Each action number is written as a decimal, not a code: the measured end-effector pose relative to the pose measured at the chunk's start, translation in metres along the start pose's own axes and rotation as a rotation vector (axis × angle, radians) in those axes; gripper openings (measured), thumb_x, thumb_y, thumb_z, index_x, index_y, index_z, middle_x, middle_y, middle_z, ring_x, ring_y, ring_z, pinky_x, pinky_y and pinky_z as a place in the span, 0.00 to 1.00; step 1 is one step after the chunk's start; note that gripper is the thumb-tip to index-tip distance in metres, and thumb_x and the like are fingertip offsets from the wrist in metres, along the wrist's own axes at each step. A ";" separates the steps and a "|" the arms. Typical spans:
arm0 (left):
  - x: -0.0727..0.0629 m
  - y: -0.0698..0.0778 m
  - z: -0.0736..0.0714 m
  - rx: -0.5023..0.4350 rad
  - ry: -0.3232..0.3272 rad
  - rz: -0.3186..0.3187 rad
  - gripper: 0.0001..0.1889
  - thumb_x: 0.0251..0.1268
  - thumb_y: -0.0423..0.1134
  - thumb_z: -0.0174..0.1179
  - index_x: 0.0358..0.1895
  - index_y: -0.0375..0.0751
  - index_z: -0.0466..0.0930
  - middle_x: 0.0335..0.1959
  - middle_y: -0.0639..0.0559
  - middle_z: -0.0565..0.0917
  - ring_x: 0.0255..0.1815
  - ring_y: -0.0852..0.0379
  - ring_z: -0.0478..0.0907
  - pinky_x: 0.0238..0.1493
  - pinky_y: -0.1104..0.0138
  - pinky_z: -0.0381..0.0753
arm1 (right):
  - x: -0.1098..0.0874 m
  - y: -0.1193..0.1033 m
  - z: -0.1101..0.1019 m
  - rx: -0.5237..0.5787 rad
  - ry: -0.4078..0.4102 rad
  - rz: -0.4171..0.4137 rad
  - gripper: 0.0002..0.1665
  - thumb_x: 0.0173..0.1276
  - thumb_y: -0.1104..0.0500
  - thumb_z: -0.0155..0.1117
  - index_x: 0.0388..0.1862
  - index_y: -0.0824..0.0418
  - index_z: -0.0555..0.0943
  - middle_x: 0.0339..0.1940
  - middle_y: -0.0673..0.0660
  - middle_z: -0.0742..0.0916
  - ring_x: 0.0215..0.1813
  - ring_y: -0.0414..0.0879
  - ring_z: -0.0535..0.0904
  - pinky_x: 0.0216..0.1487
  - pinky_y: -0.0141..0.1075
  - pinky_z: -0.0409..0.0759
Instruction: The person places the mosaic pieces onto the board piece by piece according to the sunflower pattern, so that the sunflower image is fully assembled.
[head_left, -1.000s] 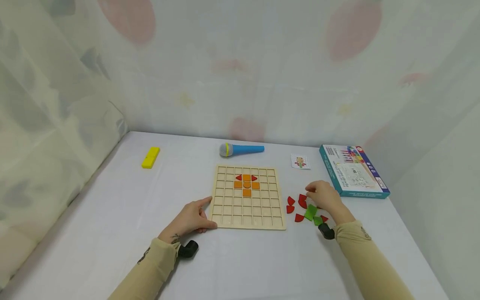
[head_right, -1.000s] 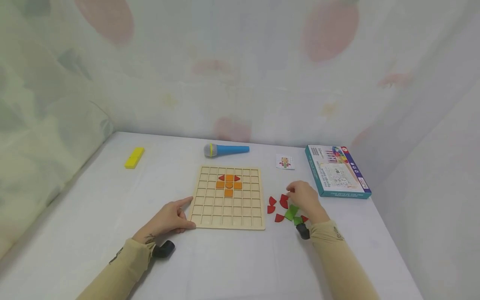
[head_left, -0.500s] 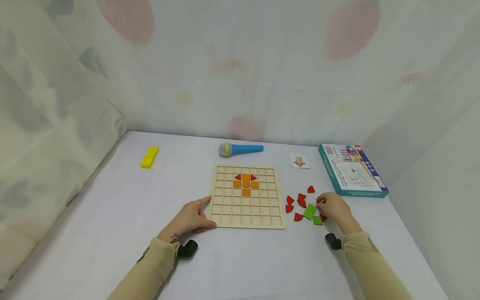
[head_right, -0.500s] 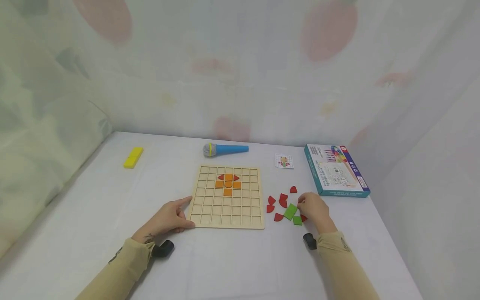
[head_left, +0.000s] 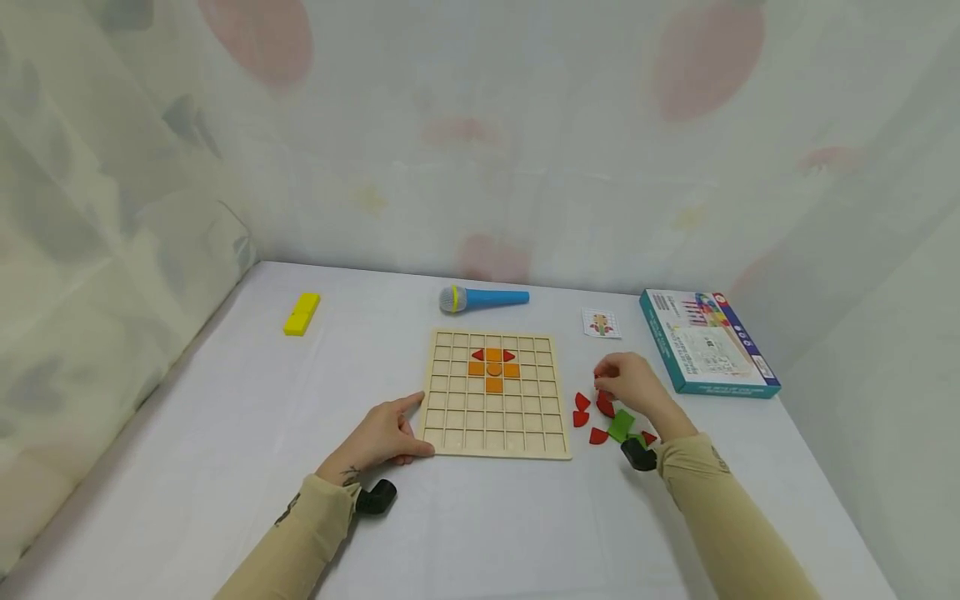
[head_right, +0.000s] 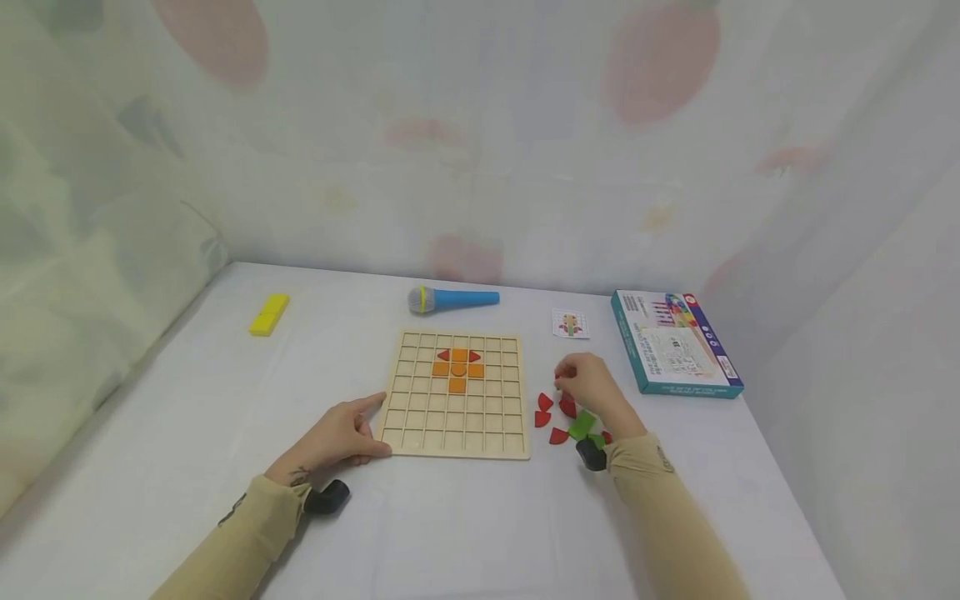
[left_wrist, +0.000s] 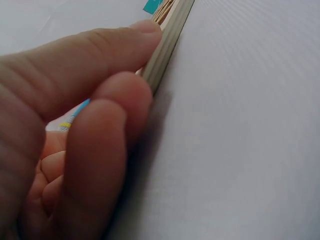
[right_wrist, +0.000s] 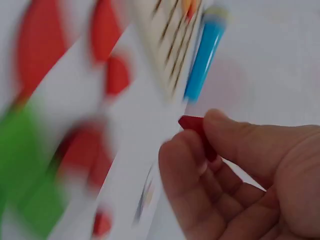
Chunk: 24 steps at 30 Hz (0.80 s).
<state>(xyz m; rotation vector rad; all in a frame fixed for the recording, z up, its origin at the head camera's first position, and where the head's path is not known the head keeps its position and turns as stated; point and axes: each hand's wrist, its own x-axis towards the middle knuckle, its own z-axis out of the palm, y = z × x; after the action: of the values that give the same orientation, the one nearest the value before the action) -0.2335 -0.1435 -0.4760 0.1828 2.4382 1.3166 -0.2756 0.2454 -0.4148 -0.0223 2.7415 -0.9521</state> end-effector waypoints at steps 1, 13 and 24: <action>0.000 0.000 0.000 0.002 -0.001 0.000 0.53 0.37 0.42 0.76 0.71 0.42 0.55 0.15 0.49 0.78 0.11 0.58 0.72 0.16 0.67 0.70 | 0.004 -0.009 0.004 0.020 -0.008 -0.015 0.12 0.64 0.66 0.59 0.45 0.67 0.79 0.36 0.60 0.82 0.33 0.47 0.78 0.37 0.36 0.79; 0.000 -0.001 0.000 -0.008 -0.006 -0.003 0.53 0.37 0.43 0.76 0.71 0.42 0.55 0.16 0.49 0.78 0.12 0.57 0.73 0.17 0.67 0.72 | 0.044 -0.066 0.063 0.026 -0.148 -0.213 0.06 0.61 0.68 0.61 0.35 0.63 0.83 0.31 0.54 0.84 0.31 0.43 0.74 0.34 0.32 0.75; 0.001 0.000 -0.001 -0.001 -0.017 -0.005 0.54 0.36 0.43 0.76 0.71 0.43 0.55 0.16 0.49 0.78 0.12 0.58 0.73 0.17 0.68 0.72 | 0.049 -0.072 0.071 -0.161 -0.115 -0.286 0.06 0.62 0.64 0.62 0.32 0.59 0.85 0.37 0.53 0.86 0.41 0.45 0.76 0.48 0.41 0.75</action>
<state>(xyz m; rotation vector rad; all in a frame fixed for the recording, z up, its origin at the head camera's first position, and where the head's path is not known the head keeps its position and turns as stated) -0.2351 -0.1445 -0.4759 0.1866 2.4222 1.3085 -0.3119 0.1404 -0.4353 -0.4930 2.7455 -0.7642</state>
